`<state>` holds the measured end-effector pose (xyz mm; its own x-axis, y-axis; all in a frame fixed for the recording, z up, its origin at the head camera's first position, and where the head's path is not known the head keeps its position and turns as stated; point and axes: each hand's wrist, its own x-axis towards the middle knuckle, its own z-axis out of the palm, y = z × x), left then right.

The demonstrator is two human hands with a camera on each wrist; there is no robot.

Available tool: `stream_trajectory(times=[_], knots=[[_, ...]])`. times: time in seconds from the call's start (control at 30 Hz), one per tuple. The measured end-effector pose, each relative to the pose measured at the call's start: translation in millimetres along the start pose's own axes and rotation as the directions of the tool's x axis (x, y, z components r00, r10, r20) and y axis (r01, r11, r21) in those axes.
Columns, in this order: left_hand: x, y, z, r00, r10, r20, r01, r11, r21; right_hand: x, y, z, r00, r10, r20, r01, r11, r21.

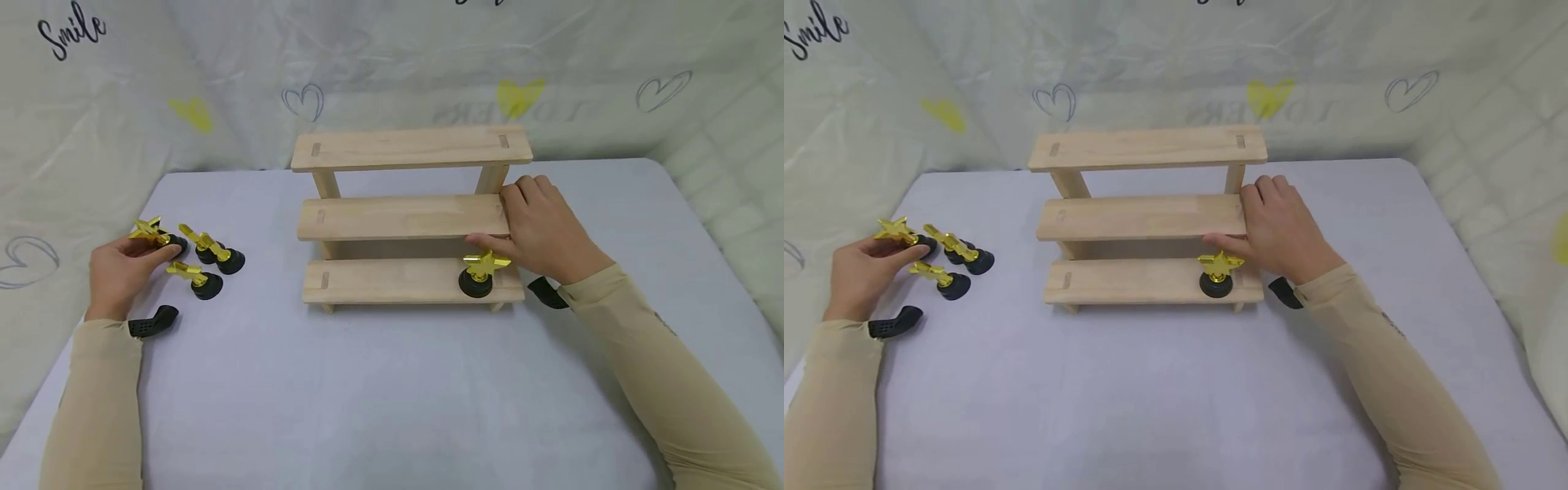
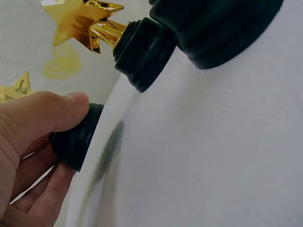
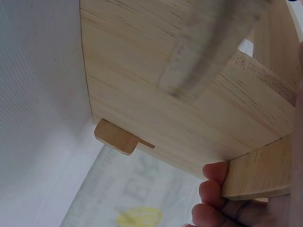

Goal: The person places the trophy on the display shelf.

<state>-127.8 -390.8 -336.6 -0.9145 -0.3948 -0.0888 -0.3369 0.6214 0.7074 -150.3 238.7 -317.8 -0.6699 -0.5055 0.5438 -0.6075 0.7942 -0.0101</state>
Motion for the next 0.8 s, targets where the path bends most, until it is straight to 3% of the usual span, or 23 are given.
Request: stream_trajectory(times=[0.33, 0.5, 0.8], knots=[[-3.2, 4.8, -9.9, 0.999, -0.027, -0.034, 0.028, 1.0, 0.007, 1.0, -4.2, 3.2, 1.0, -0.006, -0.025, 0.006, 1.0, -0.002], [-2.6, 11.2, -7.9, 0.998, -0.047, -0.044, 0.048, 0.999, 0.01, 1.9, -1.4, 0.8, 0.999, -0.016, -0.041, 0.016, 1.0, -0.007], [-4.4, 12.9, 0.3, 0.998, -0.03, -0.06, 0.029, 1.0, -0.011, -1.2, 2.6, -3.3, 1.0, -0.011, -0.012, 0.011, 1.0, -0.005]])
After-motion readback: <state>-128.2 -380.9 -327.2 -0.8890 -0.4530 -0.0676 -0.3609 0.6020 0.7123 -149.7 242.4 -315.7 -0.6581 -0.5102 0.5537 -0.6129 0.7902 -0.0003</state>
